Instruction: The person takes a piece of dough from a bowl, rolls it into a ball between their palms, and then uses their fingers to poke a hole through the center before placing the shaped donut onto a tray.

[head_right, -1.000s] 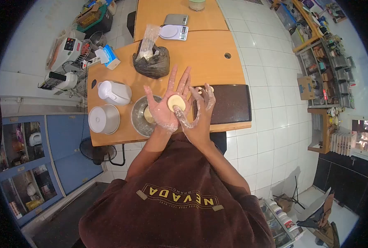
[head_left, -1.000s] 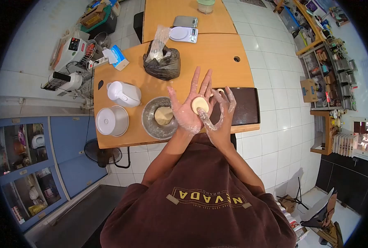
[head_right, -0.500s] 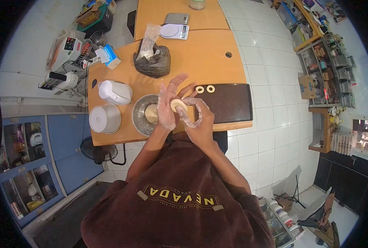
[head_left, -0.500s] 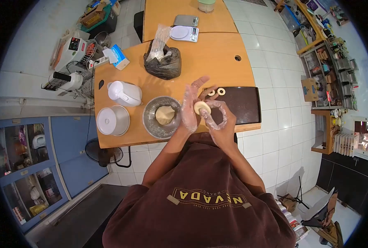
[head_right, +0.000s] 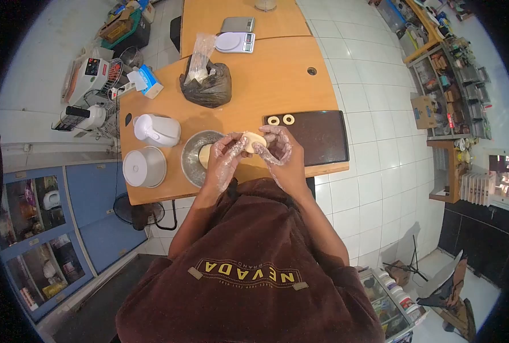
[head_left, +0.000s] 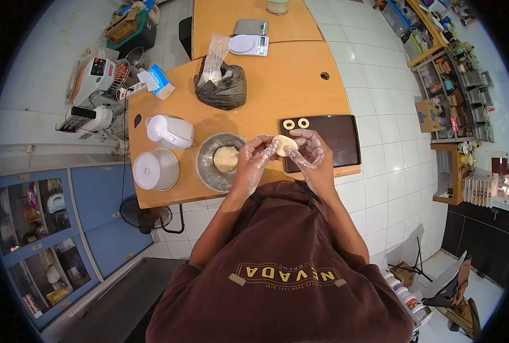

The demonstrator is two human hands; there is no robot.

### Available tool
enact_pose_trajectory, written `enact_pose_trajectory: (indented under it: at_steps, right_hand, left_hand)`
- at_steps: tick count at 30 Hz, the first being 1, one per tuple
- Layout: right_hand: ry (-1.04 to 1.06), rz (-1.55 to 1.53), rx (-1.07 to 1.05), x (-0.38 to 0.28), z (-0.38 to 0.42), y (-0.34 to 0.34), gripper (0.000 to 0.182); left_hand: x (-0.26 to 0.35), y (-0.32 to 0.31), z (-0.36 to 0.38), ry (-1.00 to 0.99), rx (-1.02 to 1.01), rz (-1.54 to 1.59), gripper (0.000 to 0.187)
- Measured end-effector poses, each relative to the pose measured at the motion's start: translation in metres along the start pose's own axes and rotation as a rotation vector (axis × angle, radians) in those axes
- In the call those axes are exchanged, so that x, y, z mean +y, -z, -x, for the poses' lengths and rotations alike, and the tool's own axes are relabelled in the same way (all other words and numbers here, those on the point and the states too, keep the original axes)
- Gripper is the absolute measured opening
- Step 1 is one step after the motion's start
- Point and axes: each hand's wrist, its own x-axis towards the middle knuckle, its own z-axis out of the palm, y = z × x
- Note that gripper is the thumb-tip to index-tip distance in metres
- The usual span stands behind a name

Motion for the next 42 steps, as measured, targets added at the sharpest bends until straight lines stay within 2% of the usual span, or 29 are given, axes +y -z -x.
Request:
enact_pose_trajectory:
  at_steps: [1,4,7,10,17,25,28,37,42]
  right_hand:
    - [0.005,0.011,-0.003,0.000,-0.001,0.000,0.034]
    - [-0.008,0.063,-0.029,-0.001,-0.004,0.003,0.029]
    - [0.004,0.082,-0.001,0.008,-0.006,0.004,0.025]
    - [0.007,0.032,0.053,0.016,-0.006,0.005,0.025]
    - [-0.028,-0.066,0.130,0.013,-0.002,0.002,0.027]
    - [0.013,-0.059,0.114,0.018,-0.003,-0.002,0.031]
    - [0.015,-0.033,0.121,0.021,-0.002,-0.001,0.031]
    - [0.005,-0.019,0.119,0.021,-0.003,-0.001,0.037]
    - [-0.019,-0.038,0.108,0.021,-0.003,-0.003,0.038]
  left_hand:
    - [-0.002,-0.002,0.001,0.000,0.020,0.093,0.018]
    - [-0.005,-0.004,-0.002,-0.074,0.048,-0.128,0.021]
    - [-0.003,0.000,-0.006,-0.122,-0.015,-0.334,0.024]
    - [0.007,-0.009,-0.006,-0.038,-0.018,-0.298,0.027]
    - [0.001,-0.004,-0.006,-0.075,0.020,-0.252,0.029]
    - [0.007,-0.012,-0.007,-0.073,0.011,-0.385,0.027]
    - [0.006,-0.010,-0.009,-0.140,-0.022,-0.450,0.029]
    - [0.004,-0.012,-0.010,-0.108,0.026,-0.331,0.025]
    - [0.009,-0.007,-0.011,-0.080,-0.030,-0.380,0.022]
